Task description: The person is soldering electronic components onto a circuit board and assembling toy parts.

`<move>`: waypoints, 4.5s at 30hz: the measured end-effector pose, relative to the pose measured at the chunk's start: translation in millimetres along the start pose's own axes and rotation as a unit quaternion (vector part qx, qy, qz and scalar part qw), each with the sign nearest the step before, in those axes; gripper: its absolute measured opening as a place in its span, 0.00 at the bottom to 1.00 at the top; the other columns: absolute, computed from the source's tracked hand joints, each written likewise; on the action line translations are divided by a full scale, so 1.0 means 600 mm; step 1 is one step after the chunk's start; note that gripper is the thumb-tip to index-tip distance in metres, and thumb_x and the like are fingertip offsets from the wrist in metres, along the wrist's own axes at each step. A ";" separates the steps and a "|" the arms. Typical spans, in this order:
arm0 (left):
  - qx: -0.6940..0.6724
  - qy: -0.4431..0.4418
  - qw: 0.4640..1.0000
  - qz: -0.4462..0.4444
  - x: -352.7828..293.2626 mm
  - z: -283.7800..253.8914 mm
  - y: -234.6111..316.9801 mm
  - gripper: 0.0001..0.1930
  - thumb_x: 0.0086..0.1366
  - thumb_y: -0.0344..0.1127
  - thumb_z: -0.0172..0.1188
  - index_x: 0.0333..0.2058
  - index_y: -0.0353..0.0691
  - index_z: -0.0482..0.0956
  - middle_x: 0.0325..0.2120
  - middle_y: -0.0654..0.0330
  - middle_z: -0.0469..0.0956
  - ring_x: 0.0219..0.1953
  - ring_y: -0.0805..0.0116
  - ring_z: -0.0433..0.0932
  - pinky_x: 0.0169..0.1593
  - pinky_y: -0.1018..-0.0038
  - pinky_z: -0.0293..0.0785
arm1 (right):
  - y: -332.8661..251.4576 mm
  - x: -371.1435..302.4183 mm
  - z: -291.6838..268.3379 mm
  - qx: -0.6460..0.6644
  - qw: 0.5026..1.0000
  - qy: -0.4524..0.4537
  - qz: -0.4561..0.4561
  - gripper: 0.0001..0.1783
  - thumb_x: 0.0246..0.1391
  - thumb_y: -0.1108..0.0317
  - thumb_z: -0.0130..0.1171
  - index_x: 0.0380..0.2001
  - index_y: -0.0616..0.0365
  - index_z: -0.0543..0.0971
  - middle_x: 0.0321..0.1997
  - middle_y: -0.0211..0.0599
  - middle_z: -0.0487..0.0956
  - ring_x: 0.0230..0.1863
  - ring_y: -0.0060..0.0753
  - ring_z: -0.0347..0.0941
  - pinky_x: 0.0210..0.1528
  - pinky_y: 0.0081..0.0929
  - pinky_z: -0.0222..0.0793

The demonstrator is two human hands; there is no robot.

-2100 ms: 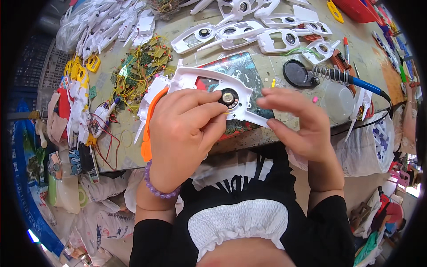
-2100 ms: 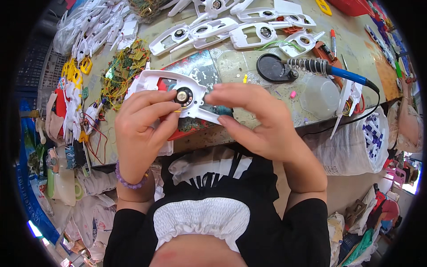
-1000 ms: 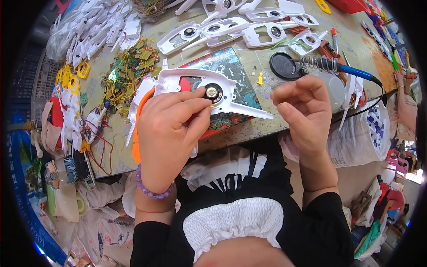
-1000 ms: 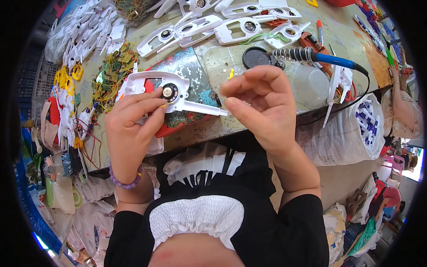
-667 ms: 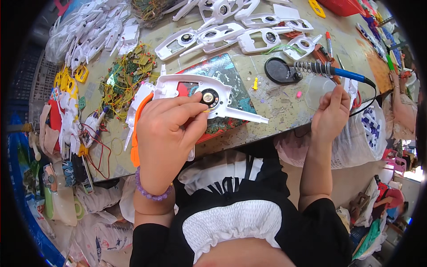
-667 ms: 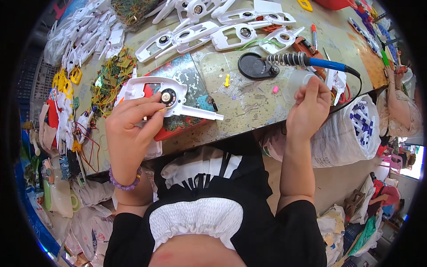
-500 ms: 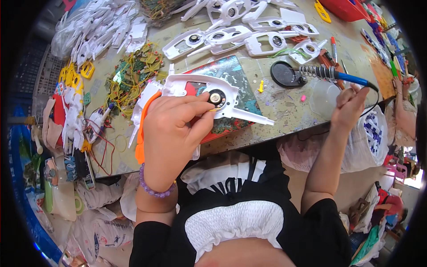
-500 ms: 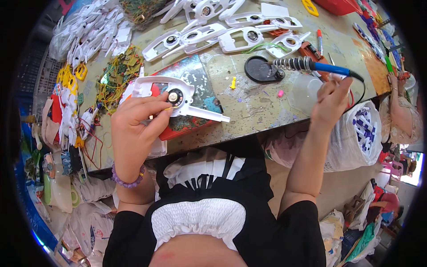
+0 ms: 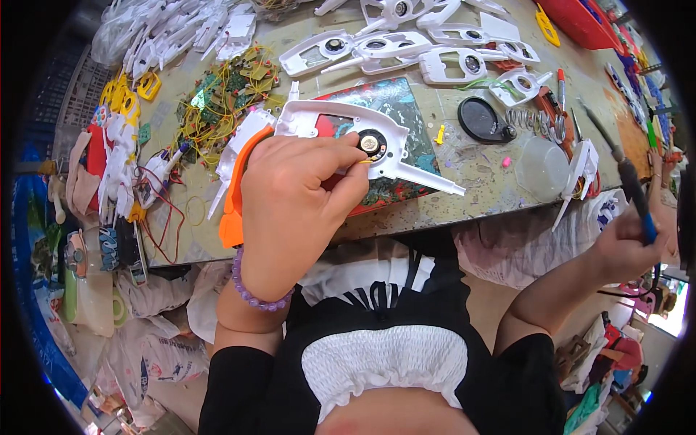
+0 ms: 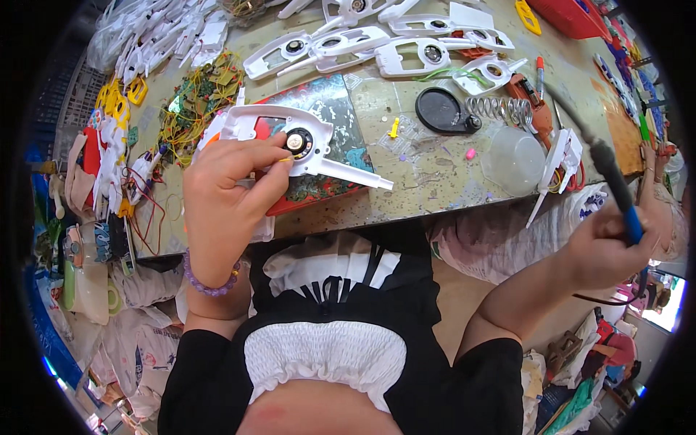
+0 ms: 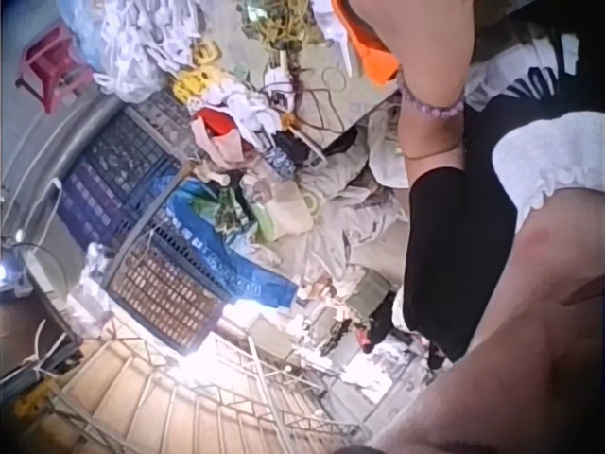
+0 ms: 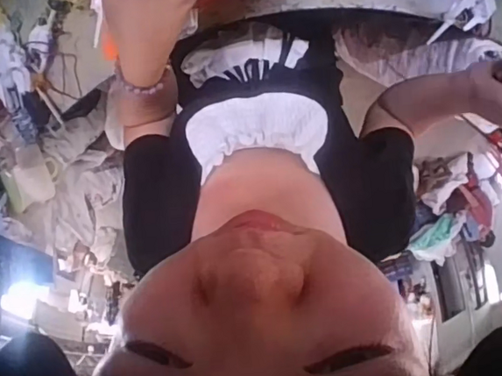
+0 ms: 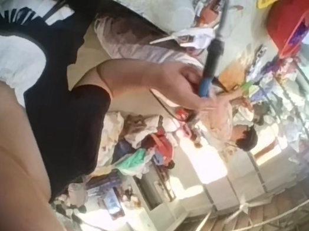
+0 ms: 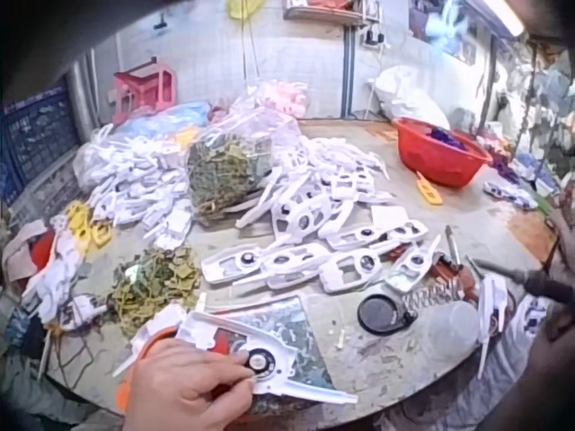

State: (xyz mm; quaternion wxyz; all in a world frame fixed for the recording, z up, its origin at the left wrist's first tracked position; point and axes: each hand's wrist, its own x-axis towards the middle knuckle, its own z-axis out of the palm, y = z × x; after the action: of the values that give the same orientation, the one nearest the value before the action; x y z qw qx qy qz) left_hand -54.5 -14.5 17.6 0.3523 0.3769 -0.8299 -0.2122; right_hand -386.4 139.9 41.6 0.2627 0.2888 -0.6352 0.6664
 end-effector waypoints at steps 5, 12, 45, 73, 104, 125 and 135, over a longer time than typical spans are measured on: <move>0.026 0.019 0.999 0.012 -0.001 0.003 0.003 0.03 0.47 0.28 0.64 0.23 0.38 0.80 0.22 0.59 0.79 0.25 0.62 0.76 0.37 0.70 0.69 | -0.064 -0.088 0.026 0.334 0.898 -0.266 -0.112 0.19 0.61 0.54 0.41 0.28 0.59 0.69 0.11 0.31 0.64 0.09 0.23 0.56 0.13 0.22 0.48; 0.047 0.018 0.998 0.045 0.001 0.002 0.002 0.03 0.48 0.29 0.63 0.22 0.39 0.79 0.23 0.60 0.79 0.26 0.62 0.77 0.41 0.66 0.70 | -0.101 -0.139 0.081 0.394 0.808 -0.380 -0.218 0.23 0.62 0.53 0.43 0.29 0.66 0.71 0.12 0.32 0.67 0.08 0.25 0.60 0.10 0.23 0.50; 0.051 0.000 0.998 0.040 0.003 0.000 0.003 0.02 0.49 0.30 0.63 0.24 0.39 0.81 0.28 0.60 0.81 0.32 0.62 0.78 0.48 0.62 0.69 | -0.066 -0.213 0.069 0.227 0.919 -0.321 -0.020 0.28 0.60 0.44 0.44 0.48 0.58 0.69 0.29 0.48 0.79 0.26 0.39 0.76 0.25 0.26 0.69; 0.029 -0.009 0.995 0.092 -0.029 -0.061 -0.021 0.07 0.51 0.29 0.65 0.31 0.44 0.82 0.25 0.65 0.80 0.30 0.67 0.77 0.48 0.64 0.67 | -0.062 -0.232 0.072 0.285 0.910 -0.296 -0.052 0.32 0.60 0.41 0.41 0.52 0.59 0.65 0.33 0.52 0.78 0.31 0.40 0.74 0.31 0.30 0.69; 0.034 -0.090 0.992 0.078 0.014 -0.029 0.002 0.03 0.45 0.24 0.62 0.21 0.35 0.76 0.29 0.56 0.81 0.28 0.62 0.79 0.32 0.72 0.74 | -0.143 -0.147 0.064 0.323 0.802 -0.444 -0.234 0.18 0.60 0.57 0.48 0.28 0.62 0.72 0.13 0.30 0.69 0.11 0.25 0.62 0.11 0.22 0.54; 0.054 -0.097 0.990 0.089 0.013 -0.031 0.001 0.04 0.45 0.24 0.62 0.21 0.36 0.76 0.30 0.57 0.81 0.28 0.60 0.77 0.31 0.71 0.73 | -0.174 -0.124 0.067 0.268 0.747 -0.525 -0.309 0.15 0.56 0.57 0.54 0.32 0.60 0.76 0.15 0.29 0.68 0.14 0.26 0.61 0.13 0.23 0.54; 0.054 -0.114 0.989 0.080 0.018 -0.035 0.009 0.04 0.46 0.25 0.62 0.21 0.35 0.76 0.30 0.57 0.80 0.27 0.61 0.76 0.31 0.71 0.72 | -0.107 -0.132 0.018 0.279 0.875 -0.335 -0.212 0.20 0.63 0.54 0.37 0.31 0.59 0.71 0.13 0.34 0.67 0.11 0.28 0.57 0.14 0.26 0.48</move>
State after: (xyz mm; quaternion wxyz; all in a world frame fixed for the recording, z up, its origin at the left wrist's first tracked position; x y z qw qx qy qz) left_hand -46.3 -21.2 39.5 0.2505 0.3015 -0.9022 -0.1798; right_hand -284.6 133.9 29.7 0.0783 0.6836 -0.3967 0.6076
